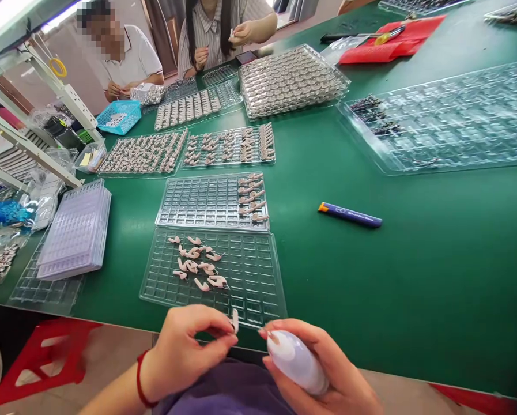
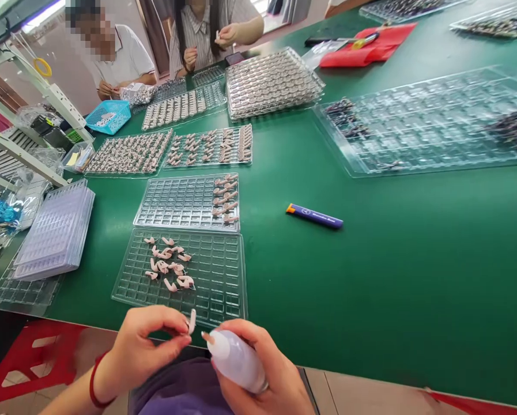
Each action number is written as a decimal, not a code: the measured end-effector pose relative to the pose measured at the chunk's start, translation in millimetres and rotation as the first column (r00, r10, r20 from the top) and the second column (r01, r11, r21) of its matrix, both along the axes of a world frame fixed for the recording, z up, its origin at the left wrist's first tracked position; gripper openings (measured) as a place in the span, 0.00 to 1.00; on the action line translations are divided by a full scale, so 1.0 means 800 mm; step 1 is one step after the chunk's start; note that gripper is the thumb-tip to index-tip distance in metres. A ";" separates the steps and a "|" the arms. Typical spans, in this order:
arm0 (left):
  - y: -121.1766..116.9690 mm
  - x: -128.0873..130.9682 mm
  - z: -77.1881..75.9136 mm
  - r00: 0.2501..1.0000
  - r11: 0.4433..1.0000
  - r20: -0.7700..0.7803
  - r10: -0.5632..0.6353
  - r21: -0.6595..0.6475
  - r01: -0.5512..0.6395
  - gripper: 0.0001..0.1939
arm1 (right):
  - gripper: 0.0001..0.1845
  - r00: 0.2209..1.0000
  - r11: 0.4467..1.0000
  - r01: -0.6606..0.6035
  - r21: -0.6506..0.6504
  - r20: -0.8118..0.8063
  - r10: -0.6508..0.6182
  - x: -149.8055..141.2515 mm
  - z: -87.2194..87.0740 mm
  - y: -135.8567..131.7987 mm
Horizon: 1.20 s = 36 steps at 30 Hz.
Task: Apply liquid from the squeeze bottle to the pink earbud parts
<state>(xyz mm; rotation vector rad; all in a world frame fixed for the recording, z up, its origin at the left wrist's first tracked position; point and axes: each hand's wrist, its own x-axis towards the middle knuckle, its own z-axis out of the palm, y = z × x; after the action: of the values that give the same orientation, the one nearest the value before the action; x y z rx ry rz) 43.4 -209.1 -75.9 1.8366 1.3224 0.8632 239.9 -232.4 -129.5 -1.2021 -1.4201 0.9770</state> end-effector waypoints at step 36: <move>-0.061 0.004 -0.026 0.883 0.841 0.264 0.388 -0.493 -0.222 0.04 | 0.22 0.969 0.981 -0.189 0.053 0.175 0.177 0.015 -0.018 -0.010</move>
<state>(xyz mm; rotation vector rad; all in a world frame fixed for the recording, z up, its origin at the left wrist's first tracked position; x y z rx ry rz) 46.6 -258.0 -96.7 1.0609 1.4547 0.9082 251.8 -240.2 -144.2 -1.1394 -1.7104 0.9597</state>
